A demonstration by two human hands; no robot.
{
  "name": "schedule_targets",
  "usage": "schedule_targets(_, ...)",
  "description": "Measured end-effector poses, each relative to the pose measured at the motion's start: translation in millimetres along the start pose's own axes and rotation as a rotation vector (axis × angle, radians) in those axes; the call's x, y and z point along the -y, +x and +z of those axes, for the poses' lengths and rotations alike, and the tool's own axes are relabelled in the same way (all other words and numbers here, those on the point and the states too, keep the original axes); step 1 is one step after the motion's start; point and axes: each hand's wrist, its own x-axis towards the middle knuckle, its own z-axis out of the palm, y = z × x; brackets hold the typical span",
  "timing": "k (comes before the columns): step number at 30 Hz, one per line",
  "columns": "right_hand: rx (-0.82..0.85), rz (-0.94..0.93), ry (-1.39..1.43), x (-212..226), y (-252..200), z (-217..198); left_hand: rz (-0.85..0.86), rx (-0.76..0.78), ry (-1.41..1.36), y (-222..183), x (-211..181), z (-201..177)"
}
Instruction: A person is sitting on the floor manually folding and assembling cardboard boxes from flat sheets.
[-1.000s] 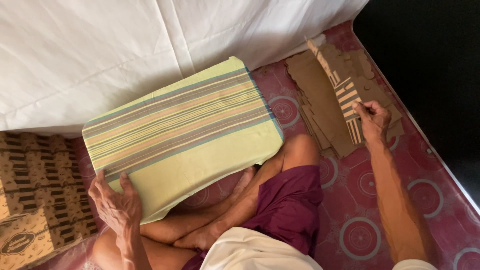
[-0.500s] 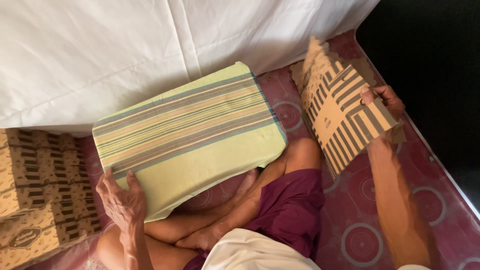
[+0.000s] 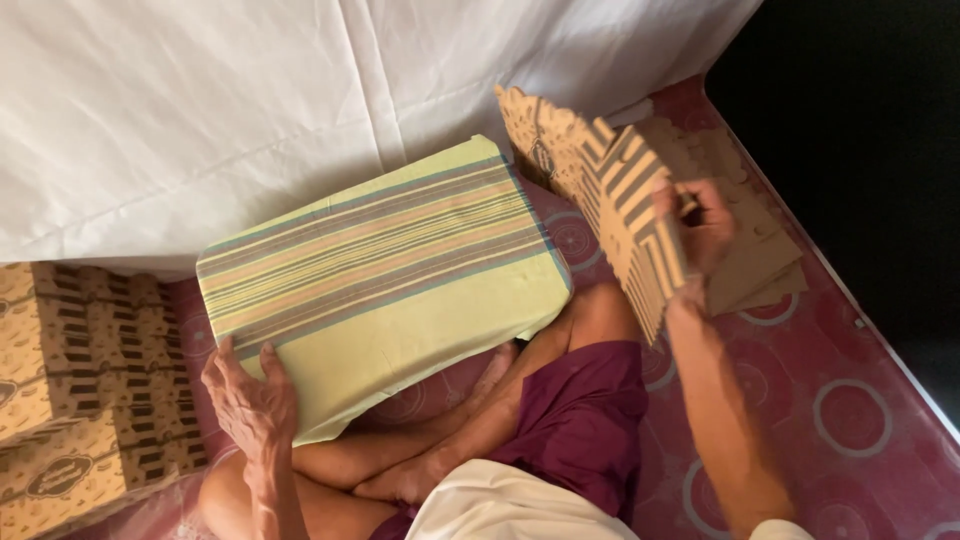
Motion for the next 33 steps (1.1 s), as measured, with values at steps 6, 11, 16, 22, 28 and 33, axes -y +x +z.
schedule_targets(6, 0.068, -0.072, -0.129, 38, -22, 29, 0.025, -0.035, -0.006, -1, 2, 1)
schedule_targets(11, 0.091, -0.112, -0.109, 15, -14, 13, -0.001, 0.000, 0.003, -1, 3, 2)
schedule_targets(16, 0.083, -0.023, -0.092, -3, 22, -35, 0.002, -0.007, -0.005, -3, 2, 0)
schedule_targets(22, 0.220, -0.505, -0.433, -21, 106, -112, 0.018, -0.021, 0.015, -2, 0, 1)
schedule_targets(28, 0.343, -0.711, -0.563, -18, 85, -110, -0.037, 0.018, 0.019, -2, -3, -1)
schedule_targets(33, 0.371, -0.592, -0.931, -108, 0, -112, 0.026, -0.020, 0.034, -2, 4, 4)
